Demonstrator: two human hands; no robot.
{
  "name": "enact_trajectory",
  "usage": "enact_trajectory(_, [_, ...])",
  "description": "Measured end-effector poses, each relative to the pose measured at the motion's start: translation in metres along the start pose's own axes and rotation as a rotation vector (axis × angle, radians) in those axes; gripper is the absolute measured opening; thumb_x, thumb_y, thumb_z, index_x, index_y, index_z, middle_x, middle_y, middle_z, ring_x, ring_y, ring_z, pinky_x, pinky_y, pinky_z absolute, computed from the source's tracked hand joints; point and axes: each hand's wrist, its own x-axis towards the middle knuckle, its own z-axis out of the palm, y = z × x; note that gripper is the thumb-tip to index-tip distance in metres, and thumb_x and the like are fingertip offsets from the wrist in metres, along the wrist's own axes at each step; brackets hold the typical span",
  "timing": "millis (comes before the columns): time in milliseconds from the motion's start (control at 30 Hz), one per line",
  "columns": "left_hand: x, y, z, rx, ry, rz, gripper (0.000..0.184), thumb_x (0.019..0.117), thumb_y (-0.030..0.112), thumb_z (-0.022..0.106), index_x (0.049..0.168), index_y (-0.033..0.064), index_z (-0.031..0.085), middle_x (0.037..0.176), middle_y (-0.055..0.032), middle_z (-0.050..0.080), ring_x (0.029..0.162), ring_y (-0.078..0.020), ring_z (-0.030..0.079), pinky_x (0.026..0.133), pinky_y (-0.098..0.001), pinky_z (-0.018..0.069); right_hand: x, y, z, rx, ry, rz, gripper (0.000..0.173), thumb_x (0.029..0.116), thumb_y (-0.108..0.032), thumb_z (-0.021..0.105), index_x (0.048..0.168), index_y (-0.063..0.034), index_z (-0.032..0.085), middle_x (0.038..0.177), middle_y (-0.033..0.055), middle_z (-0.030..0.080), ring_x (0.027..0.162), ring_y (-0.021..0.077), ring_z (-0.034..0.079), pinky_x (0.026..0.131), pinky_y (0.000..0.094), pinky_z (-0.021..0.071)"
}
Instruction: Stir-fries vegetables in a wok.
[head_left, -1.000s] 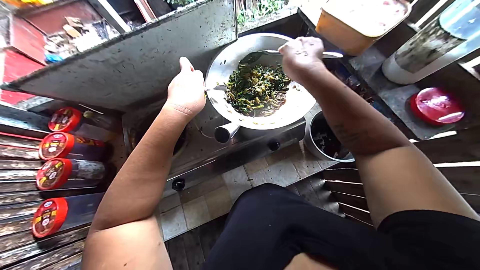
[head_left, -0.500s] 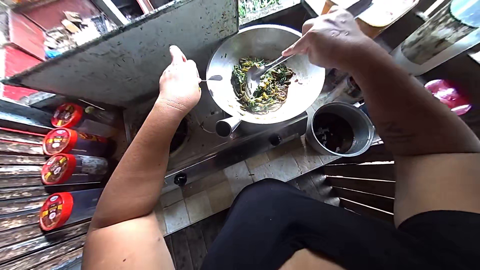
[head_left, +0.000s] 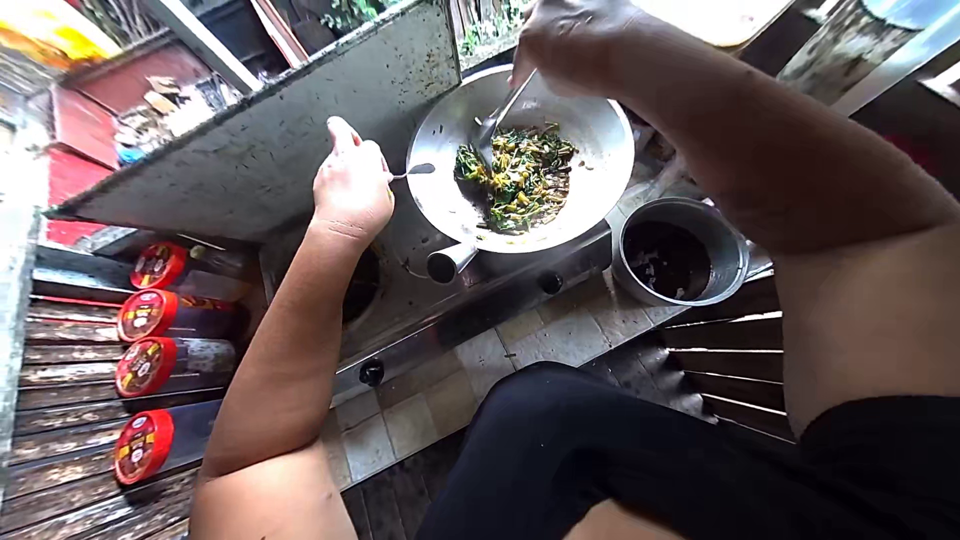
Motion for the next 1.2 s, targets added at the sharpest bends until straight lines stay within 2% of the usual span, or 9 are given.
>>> enact_trajectory(67, [-0.002,-0.005,0.002,-0.009,-0.006,0.001,0.020,0.1015,0.009,0.059,0.113,-0.0072,0.064,0.146,-0.0301,0.041,0.117,-0.0481,0.060,0.093,-0.0609,0.0531,-0.005,-0.005,-0.002,0.028,0.049,0.009,0.042,0.0974,0.005,0.051,0.127,-0.0154,0.073,0.124,0.0240,0.068,0.124,0.0460,0.059,0.106,0.0683,0.0380])
enact_trajectory(200, [0.002,-0.004,0.003,-0.037,-0.007,0.009,0.020,0.1014,0.009,0.058,0.112,-0.0067,0.064,0.146,-0.0293,0.041,0.117,-0.0486,0.060,0.092,-0.0625,0.0529,0.017,-0.025,0.052,-0.078,0.171,-0.143,0.026,0.1052,-0.009,0.050,0.114,-0.0045,0.074,0.111,0.0269,0.069,0.111,0.0458,0.063,0.105,0.0631,0.0373])
enact_trajectory(333, [0.004,0.002,0.003,-0.035,-0.004,0.034,0.020,0.1012,0.009,0.059,0.112,-0.0066,0.064,0.146,-0.0299,0.041,0.117,-0.0482,0.060,0.092,-0.0618,0.0528,0.025,-0.020,0.065,-0.029,-0.017,0.147,0.016,0.0969,0.003,0.056,0.104,0.0103,0.068,0.112,0.0318,0.065,0.115,0.0493,0.060,0.095,0.0652,0.0430])
enact_trajectory(533, [0.010,-0.002,0.011,-0.054,-0.009,0.058,0.019,0.1015,0.009,0.059,0.110,-0.0073,0.064,0.144,-0.0300,0.042,0.116,-0.0480,0.060,0.093,-0.0616,0.0525,-0.034,0.026,0.023,-0.022,-0.106,0.304,0.023,0.0982,-0.007,0.057,0.115,-0.0075,0.074,0.115,0.0243,0.069,0.116,0.0466,0.062,0.088,0.0686,0.0468])
enact_trajectory(667, [0.016,-0.002,0.015,-0.050,-0.020,0.075,0.019,0.1012,0.008,0.058,0.110,-0.0074,0.064,0.144,-0.0304,0.043,0.116,-0.0488,0.060,0.092,-0.0618,0.0528,-0.053,0.025,0.056,0.023,-0.058,0.259,0.020,0.0972,-0.004,0.057,0.106,-0.0042,0.075,0.103,0.0248,0.071,0.106,0.0470,0.066,0.084,0.0667,0.0483])
enact_trajectory(800, [0.018,0.004,0.017,-0.051,-0.025,0.087,0.018,0.1012,0.008,0.059,0.110,-0.0071,0.064,0.144,-0.0296,0.043,0.115,-0.0475,0.061,0.092,-0.0604,0.0535,-0.063,0.020,0.062,0.026,-0.200,0.302,0.033,0.0985,-0.002,0.054,0.122,-0.0148,0.074,0.109,0.0207,0.072,0.108,0.0437,0.067,0.083,0.0641,0.0505])
enact_trajectory(933, [0.016,0.003,0.019,-0.055,-0.030,0.104,0.017,0.1010,0.006,0.058,0.108,-0.0077,0.064,0.143,-0.0297,0.043,0.114,-0.0467,0.061,0.091,-0.0596,0.0535,-0.075,0.026,0.047,0.043,-0.204,0.382,0.035,0.0965,-0.006,0.061,0.124,-0.0235,0.075,0.114,0.0172,0.073,0.113,0.0417,0.066,0.084,0.0648,0.0498])
enact_trajectory(1100, [0.022,0.013,0.018,-0.064,-0.047,0.151,0.017,0.1007,0.008,0.060,0.109,-0.0059,0.065,0.141,-0.0282,0.044,0.113,-0.0451,0.062,0.092,-0.0574,0.0539,-0.043,0.021,0.070,0.138,-0.055,0.507,0.026,0.0972,-0.003,0.057,0.118,-0.0027,0.072,0.121,0.0276,0.068,0.117,0.0482,0.063,0.087,0.0679,0.0488])
enact_trajectory(1200, [0.024,0.021,0.020,-0.063,-0.038,0.201,0.017,0.1005,0.008,0.060,0.109,-0.0060,0.065,0.139,-0.0285,0.046,0.110,-0.0445,0.063,0.089,-0.0579,0.0545,-0.047,0.012,0.087,0.092,-0.138,0.419,0.030,0.0963,0.002,0.054,0.120,-0.0051,0.071,0.114,0.0280,0.068,0.110,0.0483,0.066,0.081,0.0651,0.0514])
